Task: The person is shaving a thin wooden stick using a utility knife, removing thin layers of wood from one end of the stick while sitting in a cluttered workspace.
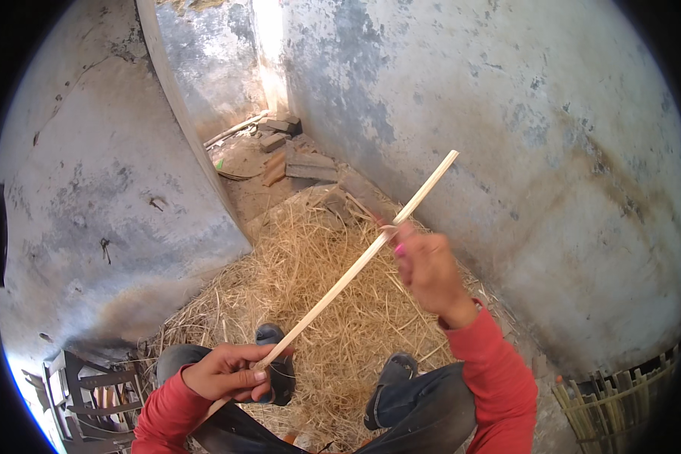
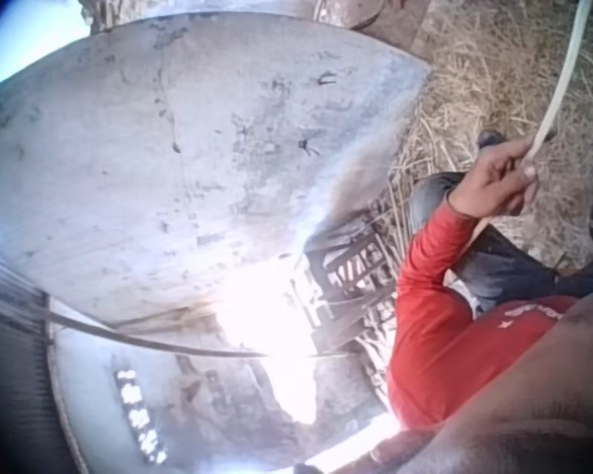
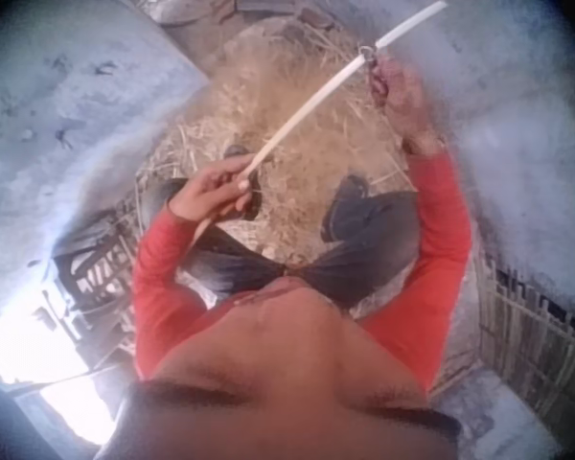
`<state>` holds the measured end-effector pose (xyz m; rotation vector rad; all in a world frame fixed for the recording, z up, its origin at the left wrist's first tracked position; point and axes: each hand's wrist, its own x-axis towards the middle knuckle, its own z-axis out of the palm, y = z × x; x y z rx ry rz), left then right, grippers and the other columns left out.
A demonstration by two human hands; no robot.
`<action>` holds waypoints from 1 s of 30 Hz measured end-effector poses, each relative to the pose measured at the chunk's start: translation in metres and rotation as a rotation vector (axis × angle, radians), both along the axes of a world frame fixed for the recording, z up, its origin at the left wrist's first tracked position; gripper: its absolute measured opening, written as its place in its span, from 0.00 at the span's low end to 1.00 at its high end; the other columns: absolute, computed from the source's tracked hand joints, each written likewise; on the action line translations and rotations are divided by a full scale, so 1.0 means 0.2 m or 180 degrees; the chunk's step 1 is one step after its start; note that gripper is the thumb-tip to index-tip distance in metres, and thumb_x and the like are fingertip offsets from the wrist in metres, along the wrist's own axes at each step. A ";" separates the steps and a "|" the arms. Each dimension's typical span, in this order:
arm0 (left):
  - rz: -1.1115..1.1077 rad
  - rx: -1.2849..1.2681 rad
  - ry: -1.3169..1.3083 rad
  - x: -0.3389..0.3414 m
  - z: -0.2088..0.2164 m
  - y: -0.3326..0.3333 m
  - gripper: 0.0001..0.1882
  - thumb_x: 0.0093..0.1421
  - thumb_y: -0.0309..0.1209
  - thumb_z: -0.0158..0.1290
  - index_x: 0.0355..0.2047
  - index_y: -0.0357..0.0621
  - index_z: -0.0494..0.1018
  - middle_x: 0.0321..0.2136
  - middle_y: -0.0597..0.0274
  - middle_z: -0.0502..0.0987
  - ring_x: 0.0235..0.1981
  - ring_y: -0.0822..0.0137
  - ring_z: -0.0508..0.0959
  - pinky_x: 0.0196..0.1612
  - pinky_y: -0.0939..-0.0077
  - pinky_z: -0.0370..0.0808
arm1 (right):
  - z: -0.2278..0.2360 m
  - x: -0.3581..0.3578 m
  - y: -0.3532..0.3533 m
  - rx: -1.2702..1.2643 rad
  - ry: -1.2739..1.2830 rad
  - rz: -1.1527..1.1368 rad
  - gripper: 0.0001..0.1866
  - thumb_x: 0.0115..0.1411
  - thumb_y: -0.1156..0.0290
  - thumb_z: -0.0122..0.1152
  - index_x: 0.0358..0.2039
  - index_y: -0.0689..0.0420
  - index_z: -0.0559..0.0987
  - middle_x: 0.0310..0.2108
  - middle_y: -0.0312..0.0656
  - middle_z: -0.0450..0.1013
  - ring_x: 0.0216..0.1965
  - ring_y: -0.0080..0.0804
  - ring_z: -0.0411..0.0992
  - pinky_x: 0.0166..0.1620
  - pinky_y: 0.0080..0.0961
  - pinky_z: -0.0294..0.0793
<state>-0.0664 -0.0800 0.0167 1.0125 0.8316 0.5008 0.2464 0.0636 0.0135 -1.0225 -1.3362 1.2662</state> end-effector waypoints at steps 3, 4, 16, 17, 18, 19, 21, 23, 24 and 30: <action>0.0027 0.0033 0.0023 0.00 0.01 0.00 0.26 0.70 0.29 0.46 0.67 0.40 0.59 0.22 0.69 0.72 0.18 0.84 0.63 0.22 0.88 0.59 | -0.01 -0.02 0.00 0.0300 -0.0326 0.0447 0.31 0.72 0.45 0.40 0.14 0.49 0.63 0.09 0.27 0.55 0.10 0.14 0.52 0.14 0.19 0.50; 0.0024 0.0030 0.0024 0.00 0.02 0.01 0.26 0.70 0.29 0.46 0.67 0.40 0.59 0.22 0.69 0.72 0.18 0.84 0.63 0.22 0.88 0.59 | 0.00 0.02 0.04 0.0154 -0.0110 0.0099 0.31 0.72 0.46 0.41 0.14 0.50 0.64 0.10 0.27 0.55 0.11 0.14 0.53 0.15 0.19 0.51; 0.0122 -0.0014 -0.0099 0.03 0.01 0.01 0.25 0.70 0.29 0.46 0.66 0.39 0.60 0.20 0.69 0.71 0.15 0.83 0.61 0.20 0.86 0.57 | -0.05 -0.02 0.02 0.0235 0.0307 0.0177 0.28 0.73 0.56 0.44 0.16 0.57 0.66 0.14 0.28 0.60 0.17 0.14 0.55 0.20 0.20 0.54; 0.0135 -0.0020 -0.0174 0.03 0.01 0.02 0.25 0.70 0.29 0.46 0.66 0.39 0.60 0.20 0.69 0.71 0.15 0.83 0.61 0.20 0.86 0.57 | -0.08 -0.03 0.02 0.0549 -0.0055 0.0268 0.28 0.73 0.56 0.44 0.16 0.57 0.67 0.14 0.28 0.60 0.17 0.14 0.55 0.20 0.21 0.54; 0.0148 -0.0025 -0.0250 0.03 0.00 0.03 0.25 0.70 0.29 0.46 0.66 0.38 0.61 0.20 0.68 0.71 0.15 0.83 0.61 0.20 0.86 0.57 | -0.09 -0.03 0.01 0.0864 -0.0418 0.0357 0.29 0.73 0.56 0.44 0.15 0.57 0.67 0.13 0.28 0.60 0.16 0.15 0.55 0.20 0.21 0.55; 0.0158 -0.0018 -0.0253 0.03 0.00 0.04 0.25 0.70 0.29 0.46 0.66 0.38 0.61 0.20 0.68 0.71 0.15 0.83 0.61 0.20 0.86 0.57 | -0.10 -0.07 -0.02 0.0871 -0.0421 0.0367 0.29 0.73 0.56 0.44 0.15 0.57 0.67 0.13 0.28 0.60 0.16 0.15 0.55 0.20 0.21 0.55; 0.0013 -0.0034 -0.0243 0.00 -0.02 0.04 0.25 0.73 0.31 0.42 0.68 0.43 0.56 0.22 0.69 0.71 0.15 0.84 0.60 0.20 0.88 0.57 | -0.09 -0.22 -0.13 0.1141 -0.0780 0.0624 0.30 0.73 0.56 0.42 0.13 0.55 0.65 0.12 0.28 0.59 0.15 0.14 0.53 0.18 0.21 0.52; 0.0038 -0.0016 -0.0327 0.00 -0.02 0.04 0.25 0.73 0.31 0.42 0.68 0.43 0.56 0.22 0.69 0.71 0.15 0.84 0.60 0.20 0.88 0.57 | -0.08 -0.21 -0.09 0.1019 -0.0605 0.0785 0.29 0.73 0.57 0.43 0.14 0.57 0.67 0.11 0.31 0.60 0.15 0.15 0.55 0.19 0.22 0.54; 0.0038 0.0009 -0.0436 0.01 -0.03 0.04 0.25 0.72 0.31 0.42 0.68 0.43 0.56 0.22 0.69 0.71 0.15 0.84 0.60 0.20 0.88 0.57 | -0.05 -0.15 -0.06 0.0564 -0.0217 0.0603 0.28 0.72 0.57 0.45 0.16 0.59 0.69 0.11 0.33 0.60 0.15 0.17 0.58 0.20 0.23 0.56; 0.0212 -0.0057 -0.0355 0.05 -0.02 0.06 0.26 0.73 0.31 0.41 0.69 0.45 0.55 0.23 0.67 0.71 0.14 0.84 0.59 0.20 0.88 0.57 | -0.12 -0.33 -0.20 0.1601 -0.0685 0.0792 0.28 0.72 0.59 0.48 0.15 0.60 0.66 0.10 0.29 0.59 0.13 0.17 0.55 0.19 0.21 0.54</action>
